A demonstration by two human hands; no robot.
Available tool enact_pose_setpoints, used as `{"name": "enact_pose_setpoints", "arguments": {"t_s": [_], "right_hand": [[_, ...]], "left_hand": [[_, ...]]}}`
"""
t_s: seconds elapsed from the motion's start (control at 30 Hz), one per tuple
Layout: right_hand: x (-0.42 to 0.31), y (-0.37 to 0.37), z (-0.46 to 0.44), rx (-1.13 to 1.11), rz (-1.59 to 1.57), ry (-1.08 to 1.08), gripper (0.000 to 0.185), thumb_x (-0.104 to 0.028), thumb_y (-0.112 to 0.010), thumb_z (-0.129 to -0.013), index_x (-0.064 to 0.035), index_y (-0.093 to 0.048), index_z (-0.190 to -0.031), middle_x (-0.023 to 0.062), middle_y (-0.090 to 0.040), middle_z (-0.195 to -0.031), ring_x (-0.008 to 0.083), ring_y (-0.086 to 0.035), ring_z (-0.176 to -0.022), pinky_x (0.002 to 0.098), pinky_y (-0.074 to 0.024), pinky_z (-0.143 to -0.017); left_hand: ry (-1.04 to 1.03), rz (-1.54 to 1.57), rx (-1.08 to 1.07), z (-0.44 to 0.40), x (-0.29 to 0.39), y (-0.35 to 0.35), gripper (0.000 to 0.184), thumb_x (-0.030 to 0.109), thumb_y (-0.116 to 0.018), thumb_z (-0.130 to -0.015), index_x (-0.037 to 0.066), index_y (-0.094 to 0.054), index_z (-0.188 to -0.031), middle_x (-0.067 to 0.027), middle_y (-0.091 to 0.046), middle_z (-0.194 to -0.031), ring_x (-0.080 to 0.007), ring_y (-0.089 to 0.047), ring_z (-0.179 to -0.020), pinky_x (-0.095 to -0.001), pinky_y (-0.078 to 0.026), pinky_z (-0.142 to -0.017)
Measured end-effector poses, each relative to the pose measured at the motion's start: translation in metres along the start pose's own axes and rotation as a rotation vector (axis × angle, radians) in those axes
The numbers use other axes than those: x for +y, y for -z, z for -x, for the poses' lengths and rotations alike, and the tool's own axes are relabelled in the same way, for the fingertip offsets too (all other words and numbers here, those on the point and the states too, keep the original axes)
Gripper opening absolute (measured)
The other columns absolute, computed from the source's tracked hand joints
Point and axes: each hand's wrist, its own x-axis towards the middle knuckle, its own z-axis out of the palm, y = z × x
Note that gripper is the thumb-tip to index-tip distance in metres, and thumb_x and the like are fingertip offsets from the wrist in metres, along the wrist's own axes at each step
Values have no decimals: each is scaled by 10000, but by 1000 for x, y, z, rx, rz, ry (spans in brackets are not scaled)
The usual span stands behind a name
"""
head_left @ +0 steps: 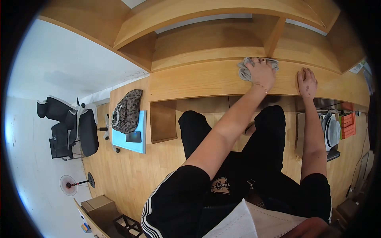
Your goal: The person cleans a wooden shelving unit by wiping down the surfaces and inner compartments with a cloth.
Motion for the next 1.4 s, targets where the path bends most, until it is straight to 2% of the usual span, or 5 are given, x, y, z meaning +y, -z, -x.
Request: {"name": "enact_pose_setpoints", "arguments": {"t_s": [0.53,0.7,1.07,1.27,1.4], "right_hand": [[2,-3,1,41,-19,15,451,-443,-527,-881,-138,-601,-1207,98,-550,-1293,274,-499,-1210,443,-320,-1050],[-3,-3,0,45,9,16,443,-427,-526,-877,-127,-604,-1194,103,-554,-1286,275,-500,-1209,451,-334,-1040],[-6,-1,0,42,-2,3,438,-420,-544,-865,-119,-600,-1177,105,-553,-1290,267,-478,-1237,469,-328,-1043],[-5,3,1,37,-27,3,439,-427,-554,-859,-129,-607,-1177,99,-553,-1287,265,-483,-1228,457,-317,-1046],[-5,7,1,28,-35,4,449,-431,-557,-855,-131,-610,-1185,102,-556,-1282,269,-487,-1220,456,-322,-1036]], "left_hand": [[582,-367,197,69,-331,116,358,455,-574,-817,247,-699,-1081,-80,-649,-1123,-312,-543,-1063,-548,-371,-859],[847,-418,220,59,-300,112,318,405,-578,-808,217,-712,-1027,-122,-656,-1085,-323,-551,-1032,-583,-345,-837],[260,-263,229,24,-110,32,314,363,-567,-811,119,-696,-961,-131,-628,-1125,-339,-504,-1123,-586,-318,-859],[19,-122,-81,-3,-5,2,426,405,-521,-859,149,-606,-1189,-136,-551,-1261,-343,-422,-1212,-591,-283,-939],[-2,157,32,-1,-1,19,492,436,-530,-858,195,-546,-1287,-151,-530,-1291,-355,-410,-1239,-608,-272,-968]]}}
